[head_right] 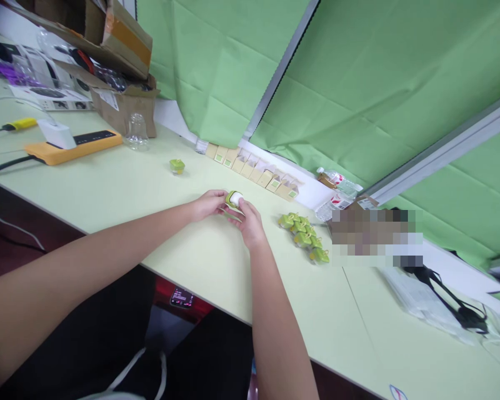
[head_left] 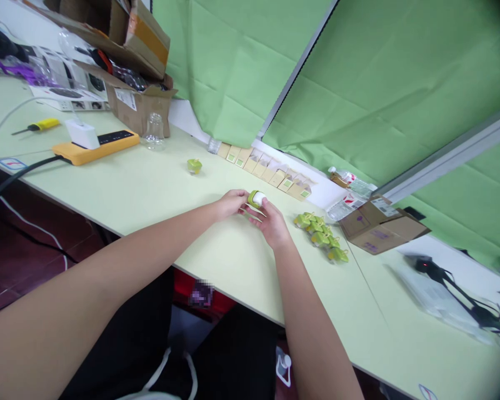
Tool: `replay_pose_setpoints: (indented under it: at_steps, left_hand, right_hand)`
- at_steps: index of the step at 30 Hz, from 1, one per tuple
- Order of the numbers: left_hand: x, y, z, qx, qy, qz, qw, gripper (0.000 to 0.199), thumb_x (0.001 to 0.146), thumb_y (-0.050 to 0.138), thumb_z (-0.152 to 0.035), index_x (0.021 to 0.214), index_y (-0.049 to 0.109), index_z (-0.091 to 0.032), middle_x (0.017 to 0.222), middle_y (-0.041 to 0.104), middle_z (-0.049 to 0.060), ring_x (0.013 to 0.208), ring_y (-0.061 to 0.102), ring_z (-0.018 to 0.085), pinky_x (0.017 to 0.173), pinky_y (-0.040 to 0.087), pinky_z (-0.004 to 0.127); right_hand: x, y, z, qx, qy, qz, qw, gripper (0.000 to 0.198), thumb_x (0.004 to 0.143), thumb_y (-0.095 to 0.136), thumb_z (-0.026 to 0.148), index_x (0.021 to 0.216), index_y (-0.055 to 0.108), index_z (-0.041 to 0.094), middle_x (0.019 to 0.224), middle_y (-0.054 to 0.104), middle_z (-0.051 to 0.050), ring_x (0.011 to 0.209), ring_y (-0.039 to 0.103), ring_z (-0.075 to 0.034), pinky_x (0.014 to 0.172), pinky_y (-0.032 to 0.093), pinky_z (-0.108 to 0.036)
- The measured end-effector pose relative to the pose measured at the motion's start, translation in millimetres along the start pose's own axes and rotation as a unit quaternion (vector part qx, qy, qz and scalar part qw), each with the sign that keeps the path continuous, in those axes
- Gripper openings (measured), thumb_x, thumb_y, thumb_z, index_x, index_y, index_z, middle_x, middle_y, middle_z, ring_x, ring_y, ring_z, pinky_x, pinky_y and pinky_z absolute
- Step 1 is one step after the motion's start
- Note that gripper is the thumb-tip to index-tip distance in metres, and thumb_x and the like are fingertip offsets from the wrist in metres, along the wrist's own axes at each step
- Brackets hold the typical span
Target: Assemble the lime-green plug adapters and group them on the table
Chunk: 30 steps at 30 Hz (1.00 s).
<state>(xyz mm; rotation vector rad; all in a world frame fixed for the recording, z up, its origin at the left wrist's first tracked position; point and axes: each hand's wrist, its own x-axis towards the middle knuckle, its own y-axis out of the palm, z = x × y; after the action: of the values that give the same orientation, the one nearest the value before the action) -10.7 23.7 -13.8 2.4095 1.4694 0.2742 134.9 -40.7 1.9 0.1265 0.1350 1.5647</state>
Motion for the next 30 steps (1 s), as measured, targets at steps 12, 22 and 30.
replay_pose_setpoints:
  at_steps: [12,22,30]
  left_hand:
    - [0,0,-2,-0.012,-0.011,-0.007,1.000,0.011,0.075,0.070,-0.019,0.083,0.065,-0.015,0.074,0.062,0.002,0.061,0.060,0.011,0.059,0.044,0.025]
    - [-2,2,0,0.023,0.008,0.008,1.000,0.008,0.082,0.064,-0.021,0.082,0.063,-0.014,0.073,0.061,0.001,0.061,0.059,0.010,0.057,0.042,0.024]
    - [1,2,3,0.042,0.016,0.008,0.999,0.014,0.082,0.067,-0.026,0.080,0.063,-0.013,0.071,0.062,0.002,0.059,0.056,0.010,0.057,0.042,0.024]
  right_hand:
    - [5,-6,-5,0.025,0.004,-0.022,0.999,0.025,0.080,0.070,0.042,0.096,0.065,0.024,0.113,0.070,-0.003,0.099,0.070,-0.022,0.072,0.057,-0.030]
    - [-2,3,2,-0.017,0.005,-0.026,1.000,0.033,0.078,0.072,0.049,0.098,0.068,0.023,0.106,0.072,-0.005,0.095,0.070,-0.021,0.069,0.057,-0.028]
    - [-3,5,2,-0.028,0.007,-0.029,0.999,0.033,0.078,0.071,0.048,0.101,0.068,0.024,0.103,0.071,-0.003,0.093,0.070,-0.021,0.069,0.056,-0.028]
